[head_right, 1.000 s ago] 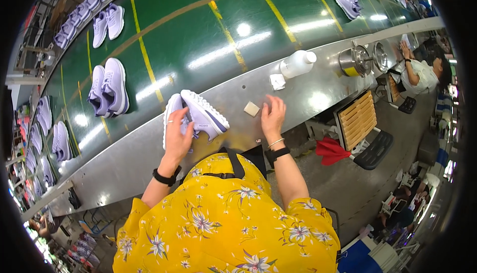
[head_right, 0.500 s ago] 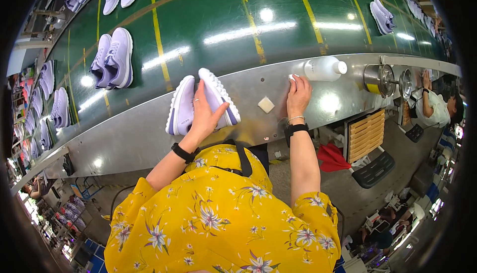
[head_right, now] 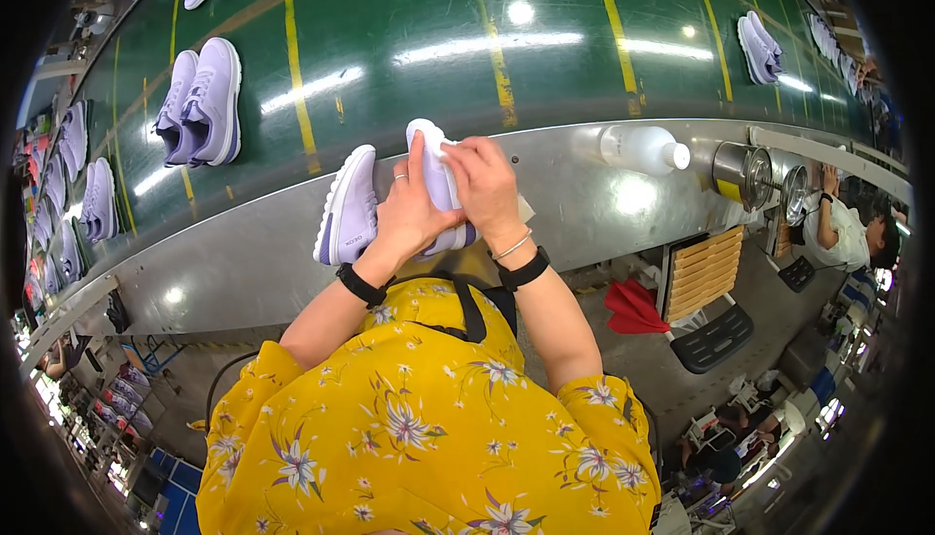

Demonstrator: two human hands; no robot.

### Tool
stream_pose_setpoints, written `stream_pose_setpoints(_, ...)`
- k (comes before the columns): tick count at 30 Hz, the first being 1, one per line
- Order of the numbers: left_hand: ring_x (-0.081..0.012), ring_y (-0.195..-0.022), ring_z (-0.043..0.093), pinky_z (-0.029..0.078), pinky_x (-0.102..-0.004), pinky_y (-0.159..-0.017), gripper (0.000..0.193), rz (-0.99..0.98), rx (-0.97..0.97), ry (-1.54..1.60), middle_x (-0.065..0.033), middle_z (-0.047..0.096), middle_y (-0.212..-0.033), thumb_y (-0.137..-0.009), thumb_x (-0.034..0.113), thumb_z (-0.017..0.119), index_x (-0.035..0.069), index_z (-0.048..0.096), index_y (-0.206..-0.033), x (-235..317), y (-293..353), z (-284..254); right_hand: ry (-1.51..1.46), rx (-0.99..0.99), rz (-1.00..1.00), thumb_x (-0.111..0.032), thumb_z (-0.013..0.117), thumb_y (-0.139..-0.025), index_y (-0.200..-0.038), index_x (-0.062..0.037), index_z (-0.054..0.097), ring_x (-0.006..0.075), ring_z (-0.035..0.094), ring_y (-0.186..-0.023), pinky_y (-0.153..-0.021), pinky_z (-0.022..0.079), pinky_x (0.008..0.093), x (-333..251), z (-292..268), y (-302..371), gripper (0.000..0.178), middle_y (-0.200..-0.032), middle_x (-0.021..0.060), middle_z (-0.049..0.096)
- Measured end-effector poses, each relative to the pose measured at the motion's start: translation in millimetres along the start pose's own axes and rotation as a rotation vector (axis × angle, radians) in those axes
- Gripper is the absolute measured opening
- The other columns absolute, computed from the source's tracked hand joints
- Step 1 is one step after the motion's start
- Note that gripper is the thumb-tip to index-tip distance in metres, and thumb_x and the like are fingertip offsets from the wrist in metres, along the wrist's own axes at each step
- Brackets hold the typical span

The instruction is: Cleaning and wiping down white and lavender sneakers along a conveyor belt assembly line in a factory.

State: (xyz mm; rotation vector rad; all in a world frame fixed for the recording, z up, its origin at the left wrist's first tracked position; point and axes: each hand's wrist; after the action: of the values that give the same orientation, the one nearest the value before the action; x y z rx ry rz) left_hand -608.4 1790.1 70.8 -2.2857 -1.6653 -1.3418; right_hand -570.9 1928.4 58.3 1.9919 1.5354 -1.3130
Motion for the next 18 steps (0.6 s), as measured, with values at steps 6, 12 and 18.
stream_pose_setpoints(6,-0.0489,-0.105,0.06,0.056,-0.0542,-0.079,0.13,-0.027,0.016,-0.088,-0.0296,0.045,-0.131,-0.062,0.041,0.088,0.018,0.005,-0.16,3,-7,13,0.085,-0.092,-0.019,0.002,0.071,-0.082,-0.098,-0.0049,0.073,0.028,0.061,-0.074,-0.065,0.051,0.038,7,-12,27,0.017,-0.083,0.0107,0.058)
stream_pose_setpoints(12,-0.0504,-0.106,0.059,0.056,-0.0543,-0.08,0.129,-0.02,-0.001,-0.075,-0.0311,0.043,-0.13,-0.064,0.041,0.089,0.019,0.005,-0.16,14,-14,7,0.107,-0.054,-0.059,-0.002,0.069,-0.086,-0.094,-0.0044,0.072,0.0303,0.061,-0.074,-0.065,0.051,0.0384,16,18,-35,0.009,-0.082,0.0114,0.058)
stream_pose_setpoints(18,-0.0522,-0.111,0.058,0.053,-0.0553,-0.089,0.118,0.039,-0.218,0.006,-0.0314,0.042,-0.132,-0.069,0.036,0.086,0.028,0.011,-0.159,10,-7,4,0.095,-0.115,0.185,-0.005,0.071,-0.087,-0.099,-0.0056,0.074,0.0236,0.061,-0.07,-0.063,0.049,0.0342,43,-16,-3,0.012,-0.083,0.0094,0.06)
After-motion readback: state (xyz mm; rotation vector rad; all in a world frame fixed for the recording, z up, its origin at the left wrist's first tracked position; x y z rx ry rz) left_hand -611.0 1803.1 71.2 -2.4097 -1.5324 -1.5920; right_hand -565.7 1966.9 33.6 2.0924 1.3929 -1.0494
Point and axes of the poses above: each hand's wrist, its own y-axis away from the middle knuckle, its own z-axis out of the palm, x = y × z
